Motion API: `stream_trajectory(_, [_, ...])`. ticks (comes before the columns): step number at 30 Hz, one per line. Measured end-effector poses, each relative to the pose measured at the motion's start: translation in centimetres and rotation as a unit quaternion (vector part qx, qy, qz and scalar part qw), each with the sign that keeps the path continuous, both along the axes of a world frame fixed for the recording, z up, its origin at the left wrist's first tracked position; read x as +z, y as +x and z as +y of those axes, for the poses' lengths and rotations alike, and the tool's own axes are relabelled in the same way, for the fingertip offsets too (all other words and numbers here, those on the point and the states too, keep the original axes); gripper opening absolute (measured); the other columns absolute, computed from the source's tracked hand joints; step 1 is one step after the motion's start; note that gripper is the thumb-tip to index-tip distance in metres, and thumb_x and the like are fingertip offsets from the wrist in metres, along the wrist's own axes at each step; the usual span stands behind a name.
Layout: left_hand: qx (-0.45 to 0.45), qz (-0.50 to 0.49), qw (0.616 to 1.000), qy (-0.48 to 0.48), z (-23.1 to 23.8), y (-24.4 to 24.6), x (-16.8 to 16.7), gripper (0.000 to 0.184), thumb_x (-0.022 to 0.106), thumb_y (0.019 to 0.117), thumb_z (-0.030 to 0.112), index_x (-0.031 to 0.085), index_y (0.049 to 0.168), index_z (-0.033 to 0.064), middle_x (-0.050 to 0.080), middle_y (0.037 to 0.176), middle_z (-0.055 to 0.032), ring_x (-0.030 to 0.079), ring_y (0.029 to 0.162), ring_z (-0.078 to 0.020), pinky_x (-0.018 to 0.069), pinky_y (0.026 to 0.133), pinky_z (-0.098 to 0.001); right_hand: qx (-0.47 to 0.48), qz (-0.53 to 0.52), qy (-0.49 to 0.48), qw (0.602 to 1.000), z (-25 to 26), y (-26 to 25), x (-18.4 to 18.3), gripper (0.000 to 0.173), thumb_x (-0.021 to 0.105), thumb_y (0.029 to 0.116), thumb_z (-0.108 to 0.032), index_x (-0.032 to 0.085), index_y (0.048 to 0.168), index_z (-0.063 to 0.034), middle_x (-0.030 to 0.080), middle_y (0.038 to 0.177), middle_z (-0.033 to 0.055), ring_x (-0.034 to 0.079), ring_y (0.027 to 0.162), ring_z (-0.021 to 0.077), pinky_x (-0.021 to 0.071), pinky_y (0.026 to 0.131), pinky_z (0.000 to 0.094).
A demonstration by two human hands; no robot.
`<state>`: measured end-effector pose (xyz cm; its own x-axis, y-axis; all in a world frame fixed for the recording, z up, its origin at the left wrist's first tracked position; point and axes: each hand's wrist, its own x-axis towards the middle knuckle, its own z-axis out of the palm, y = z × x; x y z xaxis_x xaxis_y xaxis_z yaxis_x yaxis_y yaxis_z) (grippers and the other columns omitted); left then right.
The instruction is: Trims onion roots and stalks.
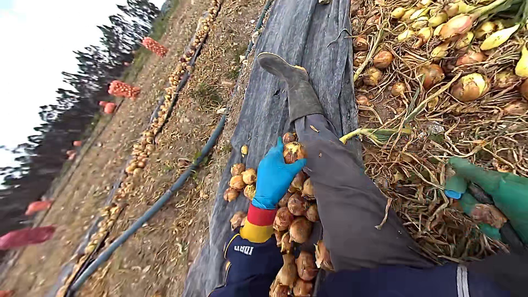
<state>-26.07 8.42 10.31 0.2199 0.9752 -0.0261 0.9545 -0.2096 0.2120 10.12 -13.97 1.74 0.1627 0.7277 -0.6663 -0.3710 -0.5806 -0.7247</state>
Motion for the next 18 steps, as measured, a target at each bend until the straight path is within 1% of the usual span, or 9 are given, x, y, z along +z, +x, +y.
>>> stream_trajectory(2, [0.048,0.024,0.999,-0.011,2.0,-2.9,0.0,0.089,0.072,0.0841,0.062,0.047,0.155,0.0155,0.066,0.132,-0.0125,0.064,0.119,-0.0332,0.0504,0.098,-0.0655,0.007,-0.048,-0.020,0.999,0.2,1.8,0.5,0.048,0.048,0.1070,-0.049,0.069,0.095,-0.0075,0.057,0.058,0.0063,0.052,0.041,0.0148,0.0472,0.036,0.0303])
stream_trajectory(4, [0.049,-0.003,0.999,0.010,3.6,-2.4,-0.6,0.070,0.068,0.0922,0.054,0.055,0.149,0.0147,0.073,0.120,-0.0066,0.070,0.109,-0.0265,0.0543,0.094,-0.0618,0.015,-0.092,-0.060,0.994,0.3,3.4,1.1,0.042,0.056,0.1043,-0.045,0.068,0.105,-0.0052,0.062,0.062,0.0116,0.058,0.044,0.0209,0.0515,0.040,0.0355])
stream_trajectory(7, [-0.049,-0.162,0.985,0.042,4.7,5.2,-1.9,0.048,0.064,0.1008,0.033,0.059,0.145,0.0132,0.076,0.112,0.0024,0.072,0.100,-0.0079,0.0606,0.092,-0.0395,0.006,-0.131,-0.082,0.988,0.5,4.9,0.9,0.034,0.063,0.1027,-0.037,0.065,0.113,-0.0056,0.068,0.072,0.0144,0.063,0.052,0.0252,0.0546,0.044,0.0389])
stream_trajectory(10, [-0.251,-0.194,0.947,0.045,7.5,15.9,-5.5,0.042,0.052,0.1035,0.013,0.060,0.144,0.0100,0.074,0.122,0.0011,0.067,0.116,-0.0062,0.0535,0.106,-0.0334,-0.005,-0.154,-0.058,0.986,0.6,5.3,0.2,0.025,0.064,0.1026,-0.030,0.067,0.115,-0.0091,0.072,0.077,0.0137,0.066,0.054,0.0240,0.0544,0.044,0.0363])
stream_trajectory(12, [-0.335,-0.083,0.937,0.053,11.0,21.9,-8.8,0.048,0.050,0.0998,0.008,0.057,0.147,0.0129,0.071,0.131,-0.0020,0.064,0.124,-0.0135,0.0502,0.110,-0.0402,-0.011,-0.161,-0.042,0.986,0.1,5.3,-0.9,0.024,0.067,0.1010,-0.031,0.071,0.116,-0.0118,0.073,0.079,0.0138,0.067,0.056,0.0255,0.0554,0.045,0.0375])
stream_trajectory(14, [-0.370,0.085,0.924,0.045,13.9,25.9,-11.0,0.061,0.059,0.0906,0.009,0.051,0.151,0.0085,0.070,0.127,-0.0108,0.066,0.120,-0.0275,0.0522,0.103,-0.0529,-0.024,-0.169,-0.041,0.984,-0.7,5.0,-2.1,0.029,0.072,0.0968,-0.038,0.072,0.112,-0.0142,0.075,0.081,0.0126,0.069,0.057,0.0266,0.0565,0.047,0.0391])
stream_trajectory(15, [-0.363,0.169,0.916,0.016,14.2,27.4,-10.9,0.062,0.064,0.0869,0.013,0.053,0.147,0.0043,0.070,0.121,-0.0170,0.067,0.113,-0.0357,0.0533,0.095,-0.0598,-0.033,-0.171,-0.041,0.984,-1.1,4.8,-2.6,0.031,0.073,0.0949,-0.042,0.073,0.110,-0.0147,0.075,0.081,0.0118,0.069,0.057,0.0264,0.0571,0.047,0.0396])
stream_trajectory(16, [-0.335,0.248,0.907,-0.051,13.7,28.8,-9.6,0.061,0.065,0.0900,0.016,0.050,0.147,0.0015,0.066,0.125,-0.0235,0.064,0.116,-0.0429,0.0500,0.095,-0.0651,-0.046,-0.168,-0.039,0.984,-1.4,4.6,-3.0,0.033,0.074,0.0937,-0.044,0.074,0.110,-0.0155,0.075,0.081,0.0111,0.070,0.058,0.0261,0.0581,0.048,0.0397])
stream_trajectory(18, [-0.273,0.331,0.893,-0.136,13.3,30.4,-8.2,0.063,0.068,0.0921,0.024,0.048,0.148,0.0019,0.062,0.132,-0.0266,0.061,0.120,-0.0461,0.0472,0.097,-0.0670,-0.076,-0.141,-0.026,0.987,-1.9,4.2,-3.7,0.032,0.073,0.0948,-0.042,0.074,0.114,-0.0155,0.075,0.082,0.0112,0.071,0.063,0.0256,0.0604,0.054,0.0396])
